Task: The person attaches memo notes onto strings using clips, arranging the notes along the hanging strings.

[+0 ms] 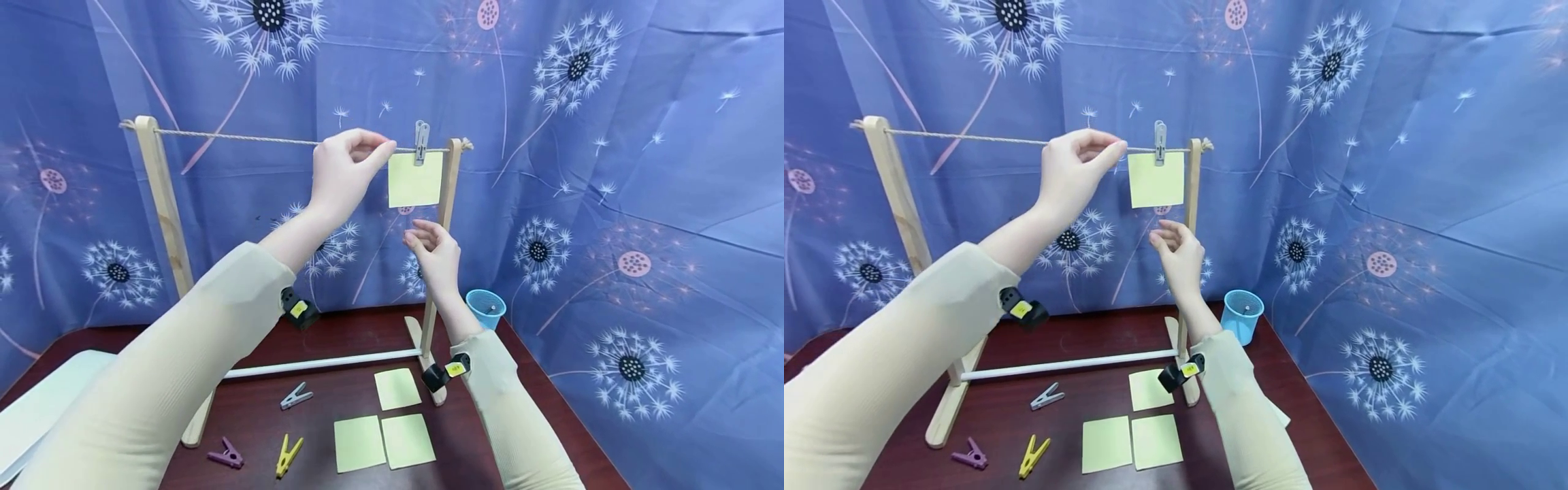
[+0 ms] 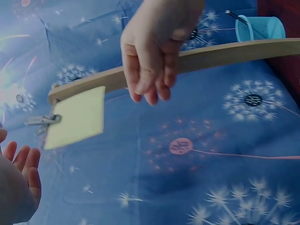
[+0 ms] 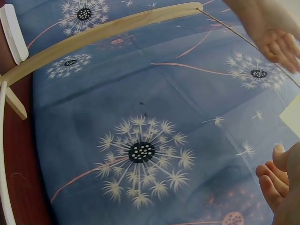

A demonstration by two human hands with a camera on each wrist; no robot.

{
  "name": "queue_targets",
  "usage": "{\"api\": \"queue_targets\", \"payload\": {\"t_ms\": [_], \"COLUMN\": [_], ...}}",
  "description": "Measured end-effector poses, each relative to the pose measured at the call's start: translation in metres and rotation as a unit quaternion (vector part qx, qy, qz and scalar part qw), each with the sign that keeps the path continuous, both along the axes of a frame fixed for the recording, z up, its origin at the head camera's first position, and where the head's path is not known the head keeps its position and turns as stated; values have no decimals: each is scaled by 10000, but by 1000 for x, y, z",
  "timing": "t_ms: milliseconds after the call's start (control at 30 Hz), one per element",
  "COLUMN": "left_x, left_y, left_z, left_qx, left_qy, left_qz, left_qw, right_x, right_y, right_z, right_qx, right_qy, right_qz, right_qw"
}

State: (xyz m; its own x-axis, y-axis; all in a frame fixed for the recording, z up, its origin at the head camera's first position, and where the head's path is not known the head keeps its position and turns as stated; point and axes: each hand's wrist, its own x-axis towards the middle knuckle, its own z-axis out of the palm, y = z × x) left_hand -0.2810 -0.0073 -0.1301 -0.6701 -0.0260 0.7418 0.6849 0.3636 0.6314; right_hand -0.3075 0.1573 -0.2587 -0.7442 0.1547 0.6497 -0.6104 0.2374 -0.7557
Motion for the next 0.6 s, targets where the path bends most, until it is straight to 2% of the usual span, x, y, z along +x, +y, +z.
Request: {"api": "queue_targets", "payload": {"t_ms": [200, 333, 400, 500, 600], "left_x": [4, 5, 6, 9, 11], "left_y": [-19, -33, -41, -51, -61], "left_z": [-32, -55, -67, -85, -104], "left_qx": [-60, -246, -503, -812, -801], "left_qy": [-372, -732, -1097, -1700, -2150], "left_qz": [86, -5, -163, -472, -641], "left_qw": [9993, 9970, 9926, 9810, 9712], "right_x": [3, 3, 4, 7, 10], "right_y": [2, 4, 6, 9, 14], "right_z": [-19, -35, -45, -60, -75], "right_qx": [99, 223, 265, 339, 390], "right_qy": [-44, -182, -362, -707, -1084], "right_qz": [-53, 5, 117, 247, 344], "right_qw": [9999, 9996, 9989, 9966, 9927]}}
